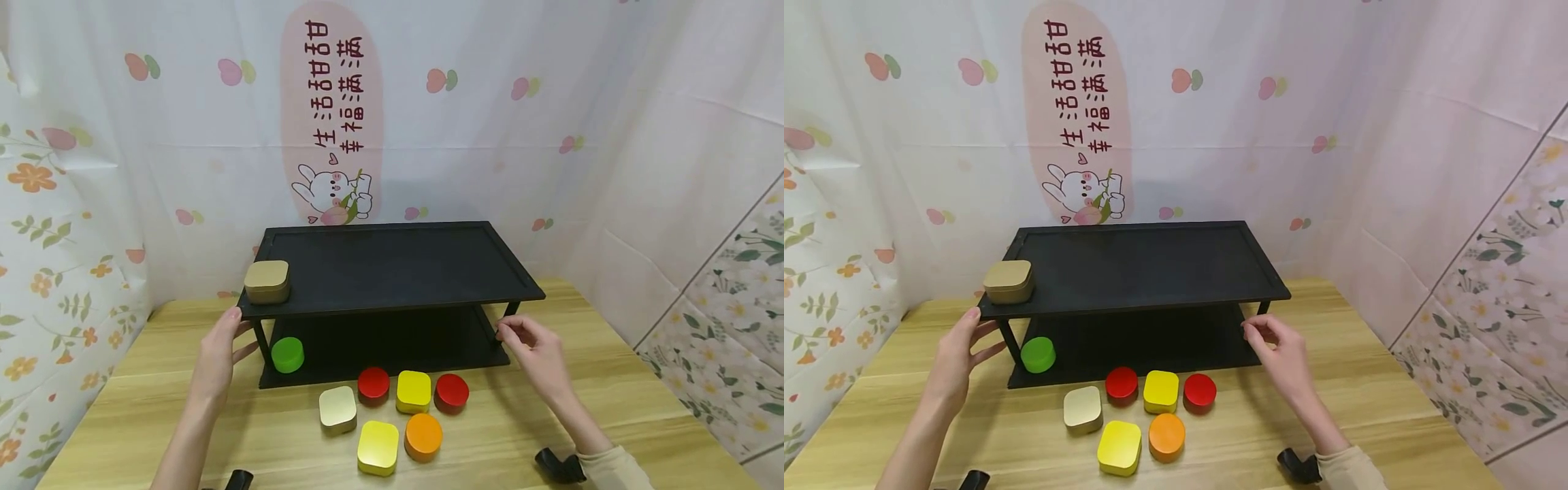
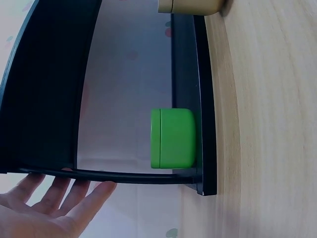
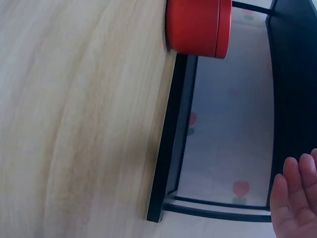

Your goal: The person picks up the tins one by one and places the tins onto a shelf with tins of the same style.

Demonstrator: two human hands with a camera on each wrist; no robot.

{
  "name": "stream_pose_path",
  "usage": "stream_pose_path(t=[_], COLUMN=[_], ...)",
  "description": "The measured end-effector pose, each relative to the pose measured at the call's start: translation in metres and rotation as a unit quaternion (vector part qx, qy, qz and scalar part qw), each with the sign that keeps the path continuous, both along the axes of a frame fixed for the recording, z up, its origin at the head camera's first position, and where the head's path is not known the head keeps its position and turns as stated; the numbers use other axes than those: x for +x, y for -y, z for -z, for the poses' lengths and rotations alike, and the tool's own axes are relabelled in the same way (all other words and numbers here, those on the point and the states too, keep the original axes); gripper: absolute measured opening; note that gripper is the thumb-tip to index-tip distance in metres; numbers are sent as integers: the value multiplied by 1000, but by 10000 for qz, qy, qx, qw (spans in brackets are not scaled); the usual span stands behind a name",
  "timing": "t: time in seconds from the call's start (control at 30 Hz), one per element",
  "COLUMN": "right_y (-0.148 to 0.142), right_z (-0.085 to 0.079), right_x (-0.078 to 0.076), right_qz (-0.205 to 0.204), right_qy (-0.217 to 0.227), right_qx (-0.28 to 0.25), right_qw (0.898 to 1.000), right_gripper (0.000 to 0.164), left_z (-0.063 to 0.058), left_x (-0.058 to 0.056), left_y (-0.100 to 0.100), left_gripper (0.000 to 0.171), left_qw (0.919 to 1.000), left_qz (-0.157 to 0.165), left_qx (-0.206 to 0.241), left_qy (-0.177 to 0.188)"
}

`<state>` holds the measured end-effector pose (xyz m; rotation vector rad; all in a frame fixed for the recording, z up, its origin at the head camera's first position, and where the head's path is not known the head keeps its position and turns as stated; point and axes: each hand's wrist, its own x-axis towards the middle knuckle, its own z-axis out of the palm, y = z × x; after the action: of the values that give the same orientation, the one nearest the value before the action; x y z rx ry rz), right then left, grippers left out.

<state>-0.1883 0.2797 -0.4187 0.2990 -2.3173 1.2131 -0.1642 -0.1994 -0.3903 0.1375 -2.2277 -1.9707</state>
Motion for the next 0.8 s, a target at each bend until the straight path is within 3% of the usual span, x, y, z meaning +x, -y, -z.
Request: stream_pose_path(t=[0.4,0.8], right_y=[15,38], right_z=[-2,-18], right_x=[6,7], right_qz=[-556,-1149], right_qy=[-22,261], right_qx=[297,919], right_qw=[9980,9888], right_gripper=[14,18], left_z=[-5,-2], left_x=[-2,-1], left_y=[2,-1], left_gripper=[57,61], left_qw=[10000,9999], left_qz=[-70,-49], left_qx=[36,59], left_qy=[-14,139])
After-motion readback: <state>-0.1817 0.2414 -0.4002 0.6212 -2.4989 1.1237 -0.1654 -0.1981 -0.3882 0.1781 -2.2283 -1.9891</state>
